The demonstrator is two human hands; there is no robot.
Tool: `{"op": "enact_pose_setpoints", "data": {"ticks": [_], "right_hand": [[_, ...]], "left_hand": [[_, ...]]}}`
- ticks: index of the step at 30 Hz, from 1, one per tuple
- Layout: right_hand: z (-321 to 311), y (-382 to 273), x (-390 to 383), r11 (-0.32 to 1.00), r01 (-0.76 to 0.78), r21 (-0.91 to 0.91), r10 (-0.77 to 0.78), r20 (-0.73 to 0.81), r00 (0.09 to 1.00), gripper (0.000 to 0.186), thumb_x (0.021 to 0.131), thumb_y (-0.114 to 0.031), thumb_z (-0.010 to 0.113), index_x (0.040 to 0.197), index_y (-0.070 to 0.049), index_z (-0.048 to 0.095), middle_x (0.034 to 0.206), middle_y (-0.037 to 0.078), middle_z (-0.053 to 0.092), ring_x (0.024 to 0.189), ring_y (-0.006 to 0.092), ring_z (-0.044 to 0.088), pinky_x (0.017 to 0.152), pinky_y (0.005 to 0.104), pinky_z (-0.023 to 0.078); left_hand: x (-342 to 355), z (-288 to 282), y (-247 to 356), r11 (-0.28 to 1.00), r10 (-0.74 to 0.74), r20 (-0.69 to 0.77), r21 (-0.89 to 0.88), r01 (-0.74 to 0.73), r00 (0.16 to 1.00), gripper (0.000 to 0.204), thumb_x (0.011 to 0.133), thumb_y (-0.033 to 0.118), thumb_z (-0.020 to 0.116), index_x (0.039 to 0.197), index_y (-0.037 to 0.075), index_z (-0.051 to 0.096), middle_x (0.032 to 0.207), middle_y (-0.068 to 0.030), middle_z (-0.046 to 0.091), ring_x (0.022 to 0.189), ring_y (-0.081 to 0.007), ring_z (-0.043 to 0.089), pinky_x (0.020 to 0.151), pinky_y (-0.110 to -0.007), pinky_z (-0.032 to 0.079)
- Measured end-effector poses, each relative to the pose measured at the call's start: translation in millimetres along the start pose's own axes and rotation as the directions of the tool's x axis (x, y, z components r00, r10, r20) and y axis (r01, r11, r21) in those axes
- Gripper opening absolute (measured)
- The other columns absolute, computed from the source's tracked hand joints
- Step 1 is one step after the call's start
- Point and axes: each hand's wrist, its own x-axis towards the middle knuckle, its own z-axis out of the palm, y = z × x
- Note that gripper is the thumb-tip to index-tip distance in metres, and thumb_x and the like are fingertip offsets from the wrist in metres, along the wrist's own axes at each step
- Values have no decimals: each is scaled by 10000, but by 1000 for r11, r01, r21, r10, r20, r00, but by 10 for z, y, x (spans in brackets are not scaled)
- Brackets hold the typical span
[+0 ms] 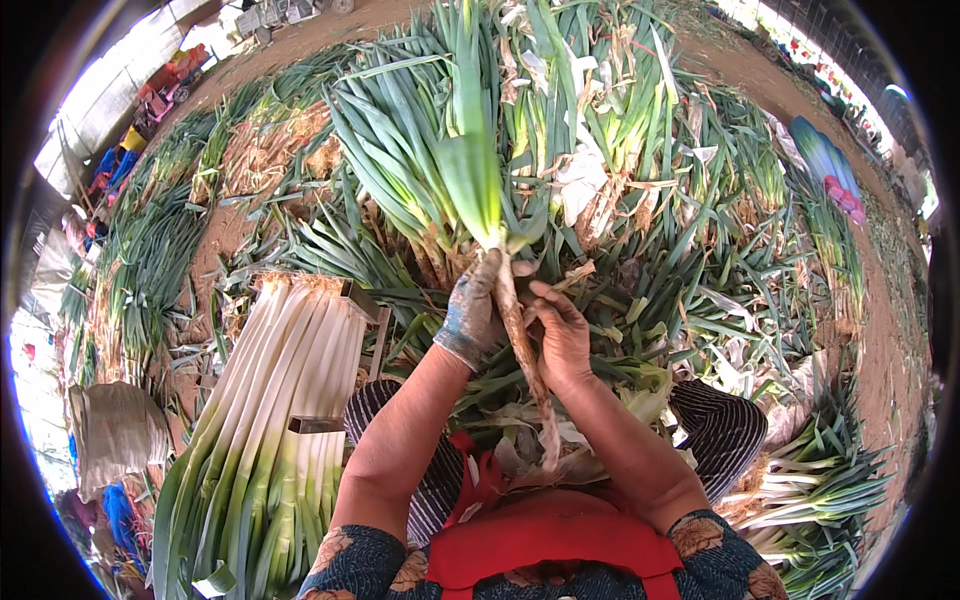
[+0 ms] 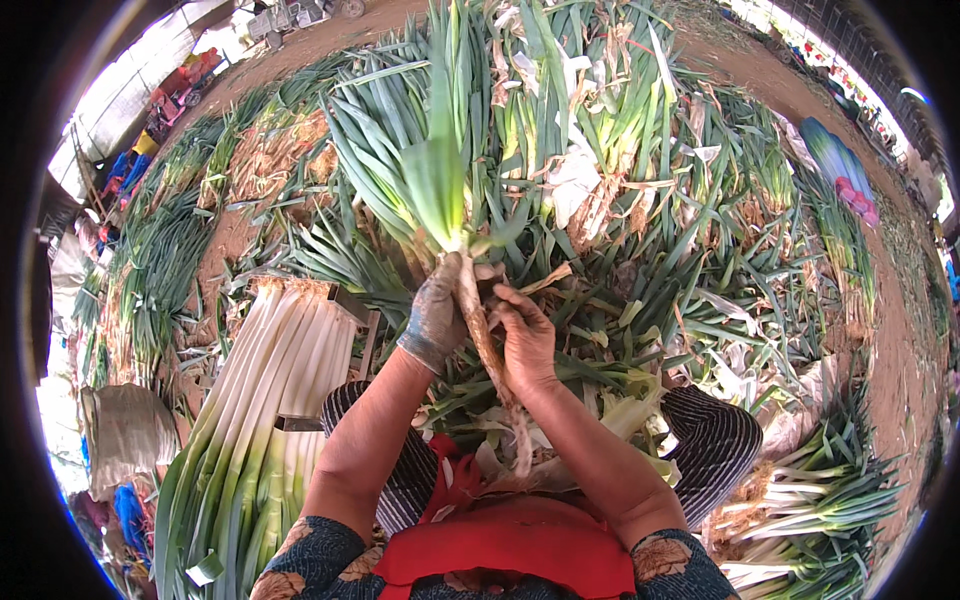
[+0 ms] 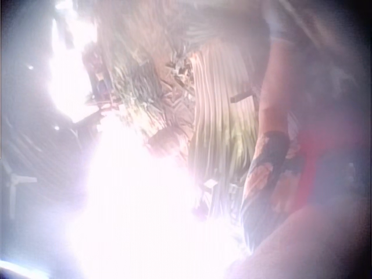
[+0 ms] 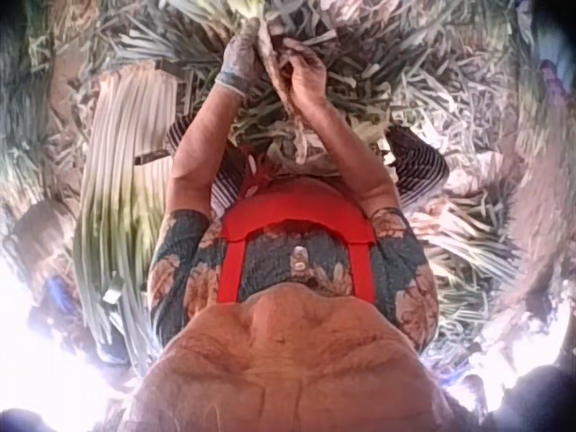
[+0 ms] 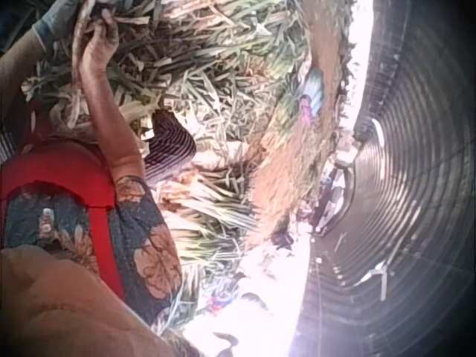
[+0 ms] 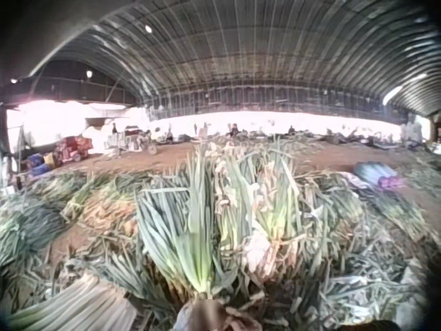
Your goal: The person sits on the ground and repeatedly picks up leeks, peels off outer layers and roots, and places the cleaned leeks into a pile. The process is continuous and repetitive.
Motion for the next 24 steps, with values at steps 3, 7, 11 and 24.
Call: {"op": "enact_pose_setpoints", "data": {"ticks": [3,7,11,24], "right_hand": [[-424,-38,-87,857,-169,-486,136,-104,985,209,875,-147,615,1032,-16,659,868,52,638,653,124,588,627,276,500],[-1305,-184,-263,114,-105,-988,246,-74,966,503,852,-339,646,1222,-9,561,1014,158,641,849,222,624,731,367,491],[-809,-455,79,546,27,-837,158,134,978,693,875,-508,559,1362,-36,422,1150,185,599,1077,289,573,856,402,457],[82,-806,438,930,43,366,-76,78,994,178,856,-37,450,957,-143,551,778,1,510,652,134,479,633,293,420]], "left_hand": [[-1,-147,53,990,120,-39,-75,-123,992,315,948,374,491,1057,80,526,944,-74,612,913,-238,623,750,-388,532],[-60,-162,80,990,131,186,-81,-118,974,352,947,377,494,1130,77,504,981,-91,625,933,-236,623,743,-344,540],[-136,-14,15,999,37,78,17,-38,996,468,897,415,567,1216,78,501,1016,-64,622,931,-210,627,695,-327,554],[-8,-206,-477,978,5,-128,209,22,992,257,933,300,558,1074,86,576,839,-40,629,671,-153,607,570,-270,495]]}}
